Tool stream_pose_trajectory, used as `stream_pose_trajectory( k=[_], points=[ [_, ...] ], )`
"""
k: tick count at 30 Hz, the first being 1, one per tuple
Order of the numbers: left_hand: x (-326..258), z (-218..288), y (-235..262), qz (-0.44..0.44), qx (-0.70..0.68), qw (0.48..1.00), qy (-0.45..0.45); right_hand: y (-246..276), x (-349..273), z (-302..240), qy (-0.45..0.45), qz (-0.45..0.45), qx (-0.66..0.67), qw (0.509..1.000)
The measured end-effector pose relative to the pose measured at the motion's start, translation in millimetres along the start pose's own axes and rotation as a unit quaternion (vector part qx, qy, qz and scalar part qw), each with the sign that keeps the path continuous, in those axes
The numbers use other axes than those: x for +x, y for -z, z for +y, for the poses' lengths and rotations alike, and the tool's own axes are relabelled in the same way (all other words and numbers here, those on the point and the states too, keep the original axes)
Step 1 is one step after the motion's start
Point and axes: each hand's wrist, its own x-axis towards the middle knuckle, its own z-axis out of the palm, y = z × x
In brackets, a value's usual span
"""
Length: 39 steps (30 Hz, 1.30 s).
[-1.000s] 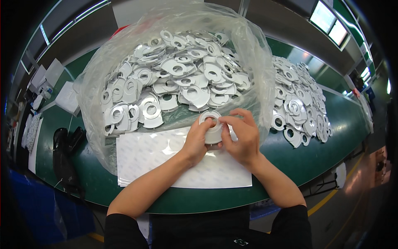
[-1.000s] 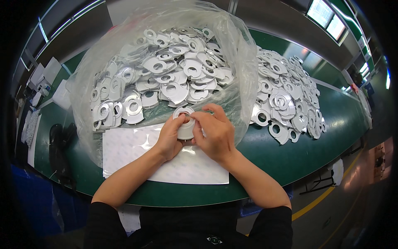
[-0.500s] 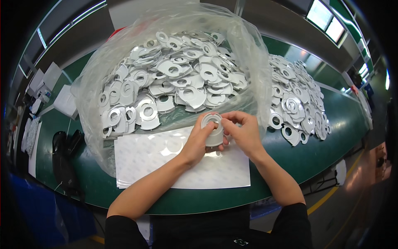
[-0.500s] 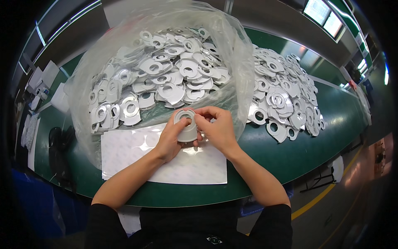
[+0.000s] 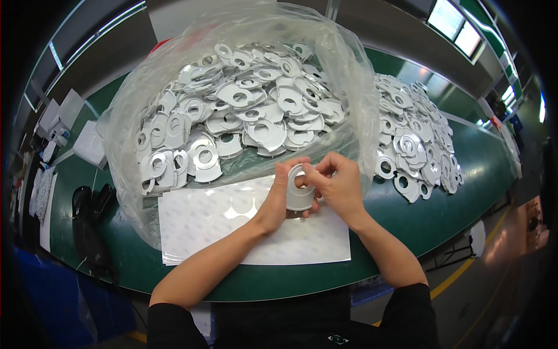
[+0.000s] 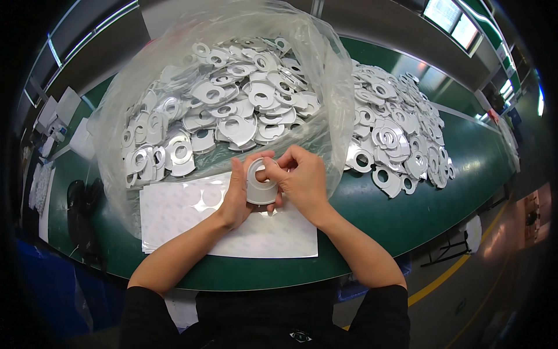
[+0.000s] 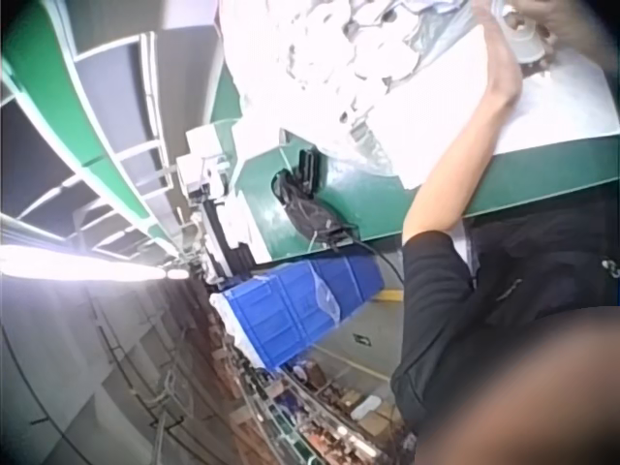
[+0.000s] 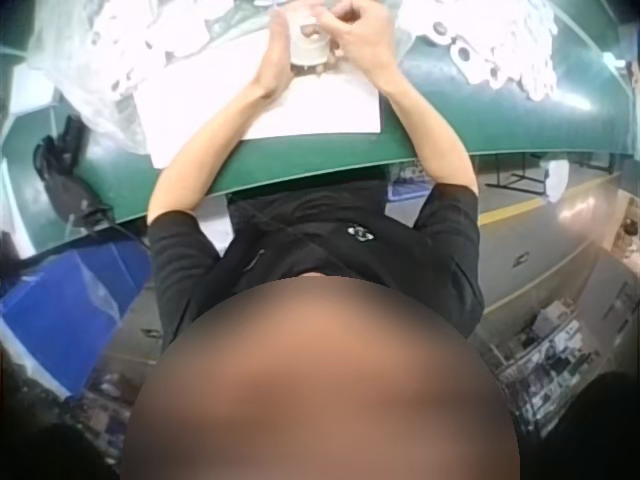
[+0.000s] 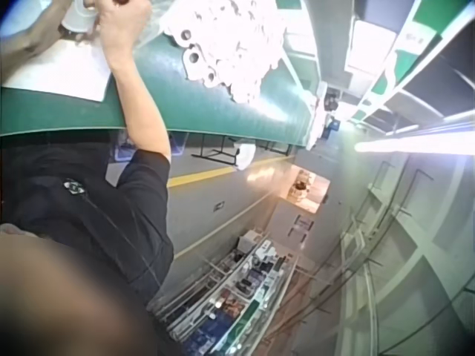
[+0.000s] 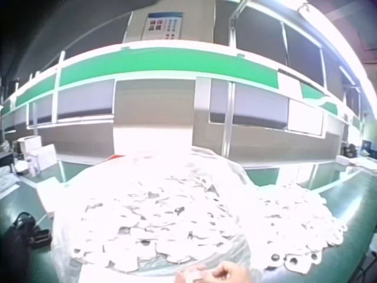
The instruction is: The recorder is peeling circular adhesive labels from a sheet and applying them to metal components for lighting fixtures at a workbench.
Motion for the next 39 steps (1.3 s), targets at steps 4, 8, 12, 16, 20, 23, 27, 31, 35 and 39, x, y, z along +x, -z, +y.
stream_pose_trajectory(
  k=[4,8,12,16,20,23,27,31,35,39],
  points=[
    [0.2,-0.2,-0.5,-0.005,0.014,1.000,0.004,0.2,-0.9,4.2,0.052,0.036,-0.142,0.988],
    [1.5,-2.5,1.5,0.001,0.009,1.000,0.010,0.5,-2.0,1.7,0.076,0.045,-0.234,0.968],
    [4.1,0.4,1.4,0.029,-0.007,1.000,0.009,7.6,-1.5,5.1,0.154,0.013,-0.285,0.946],
    [3.9,3.5,2.8,0.010,-0.059,0.998,0.013,22.5,3.0,-0.4,0.140,-0.085,-0.190,0.968],
    [4.2,6.0,2.6,0.010,-0.061,0.997,0.038,21.4,1.0,-6.2,0.089,-0.097,-0.185,0.974],
    [5.1,5.8,2.7,0.011,-0.061,0.997,0.046,14.9,-0.5,3.2,0.135,-0.046,-0.244,0.959],
    [5.8,7.0,3.1,0.020,-0.072,0.996,0.053,9.1,1.2,13.1,0.193,0.000,-0.280,0.940],
    [6.1,5.8,5.6,0.018,-0.098,0.994,0.054,7.2,2.5,13.4,0.167,-0.002,-0.248,0.954],
    [4.3,6.2,3.7,0.025,-0.103,0.994,0.038,10.9,3.1,2.8,0.059,-0.040,-0.149,0.986],
    [2.0,6.5,-1.9,0.043,-0.091,0.994,0.030,15.4,6.3,5.4,0.082,-0.072,-0.089,0.990]
  ],
)
